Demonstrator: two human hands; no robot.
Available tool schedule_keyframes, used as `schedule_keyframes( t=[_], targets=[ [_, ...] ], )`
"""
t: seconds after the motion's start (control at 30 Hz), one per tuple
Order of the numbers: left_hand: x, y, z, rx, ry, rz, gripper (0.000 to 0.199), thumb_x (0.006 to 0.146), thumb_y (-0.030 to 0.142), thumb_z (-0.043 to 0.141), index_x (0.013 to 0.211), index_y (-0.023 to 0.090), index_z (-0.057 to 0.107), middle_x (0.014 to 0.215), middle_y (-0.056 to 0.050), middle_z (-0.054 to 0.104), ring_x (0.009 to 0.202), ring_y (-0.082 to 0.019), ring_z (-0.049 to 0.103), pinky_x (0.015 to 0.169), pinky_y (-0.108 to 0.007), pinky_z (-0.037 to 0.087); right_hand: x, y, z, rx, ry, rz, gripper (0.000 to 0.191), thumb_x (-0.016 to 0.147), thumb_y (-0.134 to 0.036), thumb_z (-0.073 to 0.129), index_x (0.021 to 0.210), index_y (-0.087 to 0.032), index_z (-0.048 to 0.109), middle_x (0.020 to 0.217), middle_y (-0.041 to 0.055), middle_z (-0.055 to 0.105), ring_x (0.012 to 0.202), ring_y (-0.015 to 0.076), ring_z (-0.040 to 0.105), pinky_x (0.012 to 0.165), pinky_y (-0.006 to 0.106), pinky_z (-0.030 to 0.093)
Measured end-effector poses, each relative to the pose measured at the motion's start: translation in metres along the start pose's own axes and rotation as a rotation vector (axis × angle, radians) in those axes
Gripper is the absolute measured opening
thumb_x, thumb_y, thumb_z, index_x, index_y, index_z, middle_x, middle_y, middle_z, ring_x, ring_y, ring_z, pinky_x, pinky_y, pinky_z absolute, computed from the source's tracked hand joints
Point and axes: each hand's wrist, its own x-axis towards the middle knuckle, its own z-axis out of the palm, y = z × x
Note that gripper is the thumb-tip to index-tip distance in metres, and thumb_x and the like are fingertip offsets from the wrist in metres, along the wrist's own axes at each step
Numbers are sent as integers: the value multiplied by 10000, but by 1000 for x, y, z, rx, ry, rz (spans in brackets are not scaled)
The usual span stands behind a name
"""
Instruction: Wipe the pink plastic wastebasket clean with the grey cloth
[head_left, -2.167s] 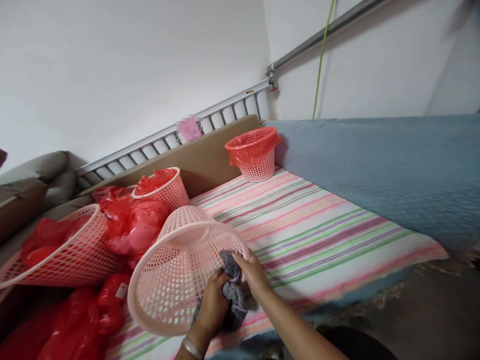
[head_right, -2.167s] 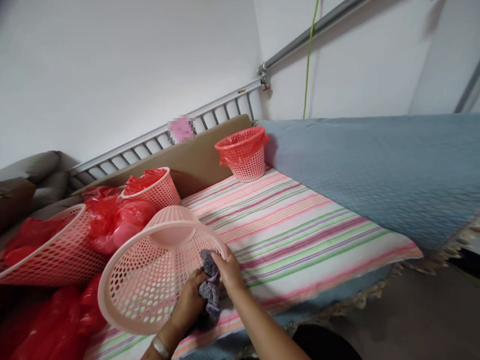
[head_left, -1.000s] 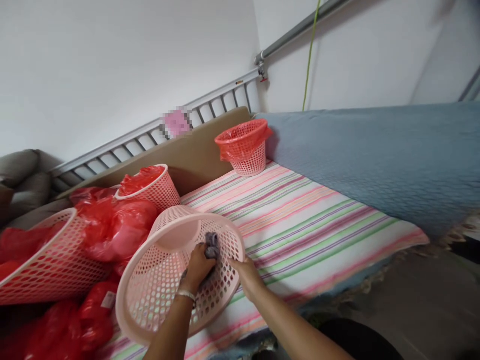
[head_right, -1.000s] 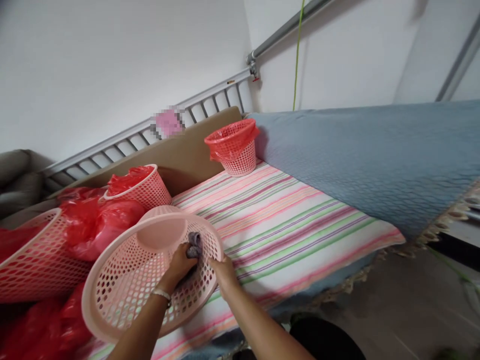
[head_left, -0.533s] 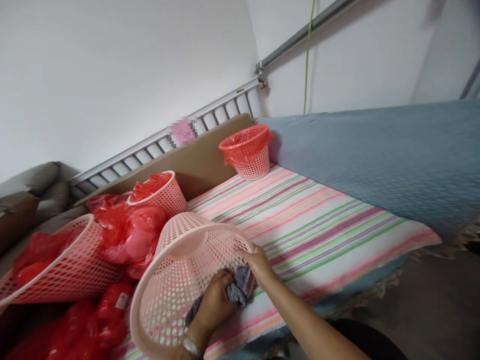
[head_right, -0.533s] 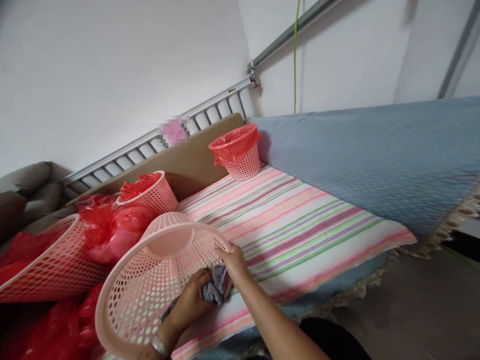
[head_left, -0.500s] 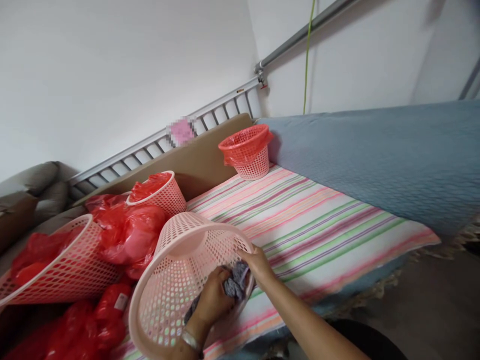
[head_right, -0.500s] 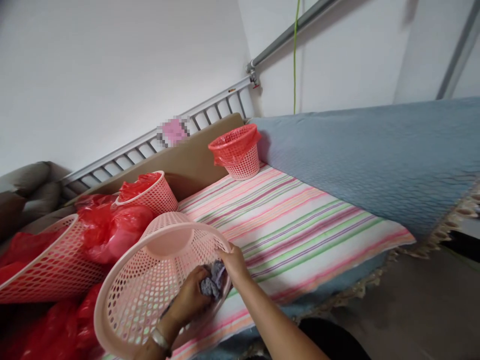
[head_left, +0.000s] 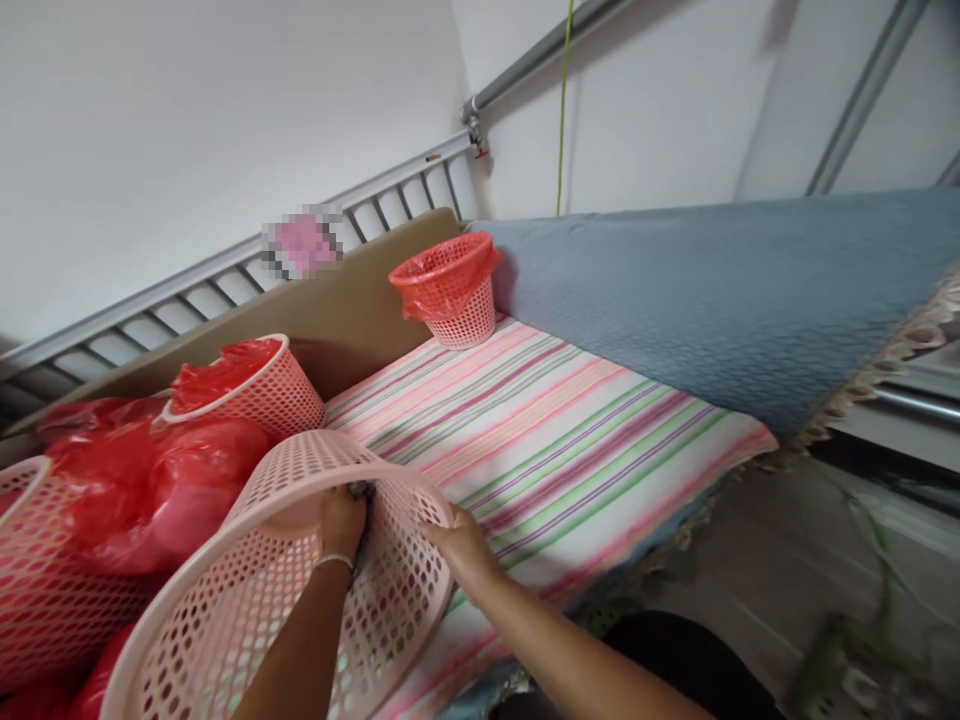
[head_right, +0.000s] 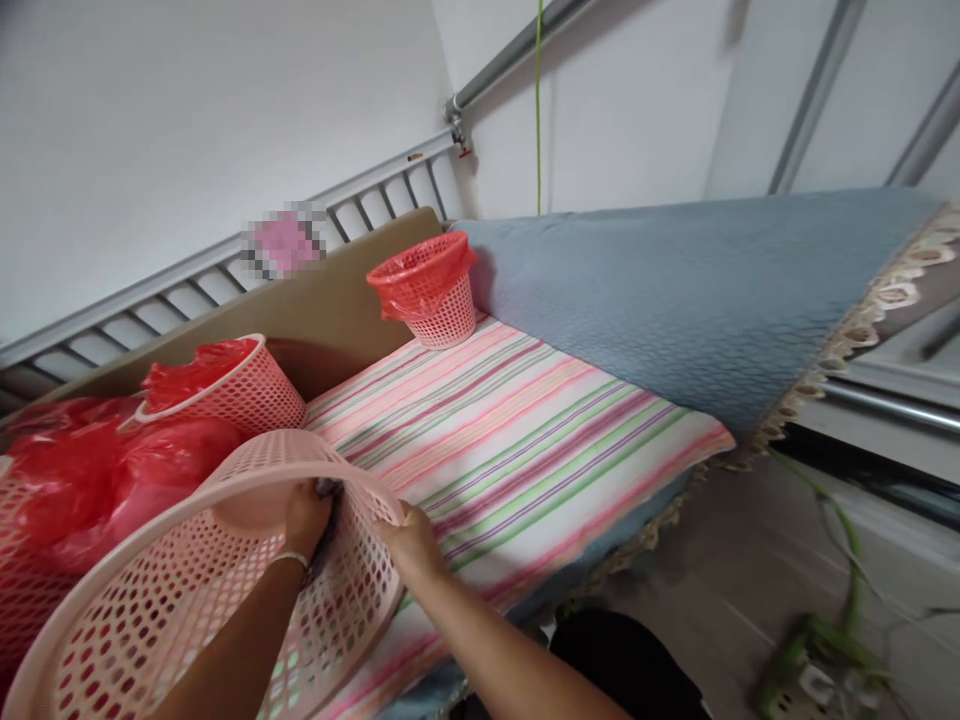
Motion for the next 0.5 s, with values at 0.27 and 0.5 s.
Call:
schedule_keyframes(
  t=[0.27,0.5],
  targets=[
    [-36,11,1,-71,-202,98,211,851,287,599,1007,146,613,974,-40,658,869,-179,631,804,-394,508,3,12,-3,129,153,8,308,570,-346,686,824,-171,692,760,60,720,761,253,662,685,342,516],
    [-131,60,-14,-194,-196,329,212,708,185,617,916,171,657,868,-47,646,848,-205,613,771,-304,472,1,10,-4,161,299,61,266,528,-297,633,752,-155,659,633,22,669,640,212,626,599,296,484]
  ],
)
